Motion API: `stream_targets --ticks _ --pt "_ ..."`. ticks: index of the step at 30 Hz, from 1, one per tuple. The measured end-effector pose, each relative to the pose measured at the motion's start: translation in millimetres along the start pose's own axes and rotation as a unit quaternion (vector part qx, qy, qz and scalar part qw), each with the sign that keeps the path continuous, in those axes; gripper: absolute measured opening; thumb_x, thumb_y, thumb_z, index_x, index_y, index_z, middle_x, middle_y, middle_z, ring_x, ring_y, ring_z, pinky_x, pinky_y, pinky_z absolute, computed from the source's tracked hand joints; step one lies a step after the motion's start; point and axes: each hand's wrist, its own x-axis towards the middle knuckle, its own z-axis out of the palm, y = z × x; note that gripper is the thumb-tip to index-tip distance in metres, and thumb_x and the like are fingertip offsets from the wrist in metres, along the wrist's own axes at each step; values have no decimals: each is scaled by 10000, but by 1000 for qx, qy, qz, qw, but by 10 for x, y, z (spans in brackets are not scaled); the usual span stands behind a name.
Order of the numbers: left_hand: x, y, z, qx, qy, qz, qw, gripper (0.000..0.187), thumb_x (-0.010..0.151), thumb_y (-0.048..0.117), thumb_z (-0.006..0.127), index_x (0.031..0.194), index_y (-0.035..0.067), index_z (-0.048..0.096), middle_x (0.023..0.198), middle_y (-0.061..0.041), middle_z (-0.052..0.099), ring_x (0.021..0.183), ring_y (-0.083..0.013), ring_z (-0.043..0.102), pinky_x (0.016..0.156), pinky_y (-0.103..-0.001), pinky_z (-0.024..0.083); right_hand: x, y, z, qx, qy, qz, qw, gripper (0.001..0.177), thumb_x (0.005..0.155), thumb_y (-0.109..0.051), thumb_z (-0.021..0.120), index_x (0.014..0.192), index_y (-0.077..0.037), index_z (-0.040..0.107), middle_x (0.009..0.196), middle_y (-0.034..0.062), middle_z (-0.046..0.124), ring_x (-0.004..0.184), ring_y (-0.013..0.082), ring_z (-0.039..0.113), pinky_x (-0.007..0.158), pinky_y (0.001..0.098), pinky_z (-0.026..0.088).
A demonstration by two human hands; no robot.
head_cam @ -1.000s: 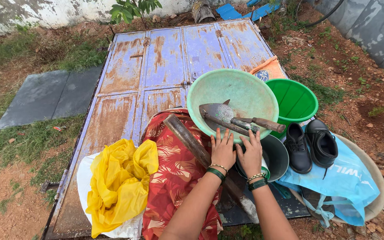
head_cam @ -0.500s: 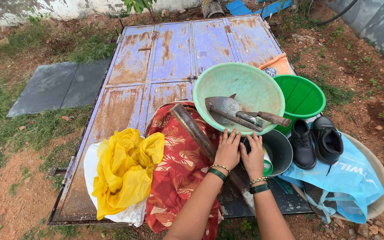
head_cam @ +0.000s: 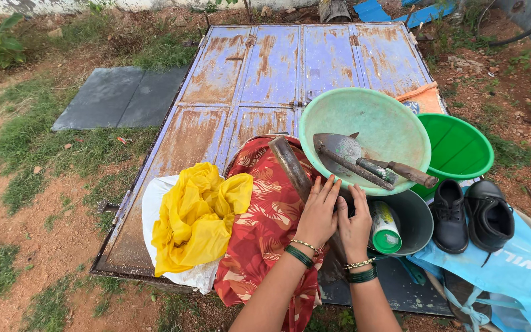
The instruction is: The person carries a white bag and a yellow bag from a cot to a table by hand, then picks up a metal rod from the ground and brings it to the table.
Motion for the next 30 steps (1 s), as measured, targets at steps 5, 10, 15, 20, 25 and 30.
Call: stream_targets --ticks 5,10,15,20,25,30 --pt "-50 33 -417 20 23 -6 1000 691 889 106 619 1542 47 399 1632 -167 361 1520 -461 271 1213 -554 272 -2 -335 127 36 -16 -20 999 465 1017 -270 633 1386 9 583 1501 226 541 1446 370 468 1149 432 388" --pt "-151 -119 -684 -2 37 -56 998 703 922 124 630 1573 65 370 1647 -177 336 1511 -480 257 1233 -550 254 -47 -625 321 79 -43 -20 996 486 1002 -275 638 1392 8 568 1512 218 531 1425 357 496 1135 422 398" --pt "-241 -393 -929 6 68 -60 996 753 890 124 648 1572 47 339 1652 -194 330 1538 -495 229 1252 -544 244 -106 -894 522 66 -51 -77 994 485 1025 -234 643 1431 15 552 1540 225 508 1448 366 470 1164 438 380" --pt "-405 -606 -1233 11 81 -88 993 771 912 175 683 1579 40 321 1643 -204 329 1522 -500 222 1244 -544 203 -168 -1260 730 100 -69 -45 992 496 988 -239 651 1412 -3 552 1542 193 501 1397 323 511 1013 396 467" --pt "-653 -816 -1558 -49 110 -116 986 764 942 194 671 1596 20 317 1647 -221 349 1525 -467 261 1241 -476 261 -285 -1595 990 103 -62 -79 990 485 1019 -226 650 1429 10 547 1545 183 517 1388 310 533 1086 392 467" --pt "-880 -1040 -1907 -77 132 -157 976 757 954 222 665 1578 -1 300 1598 -228 414 1489 -387 383 1216 -425 324 -421 -1756 1309 97 -82 -97 987 505 1025 -249 642 1437 24 539 1544 191 512 1414 341 507 1155 425 400"
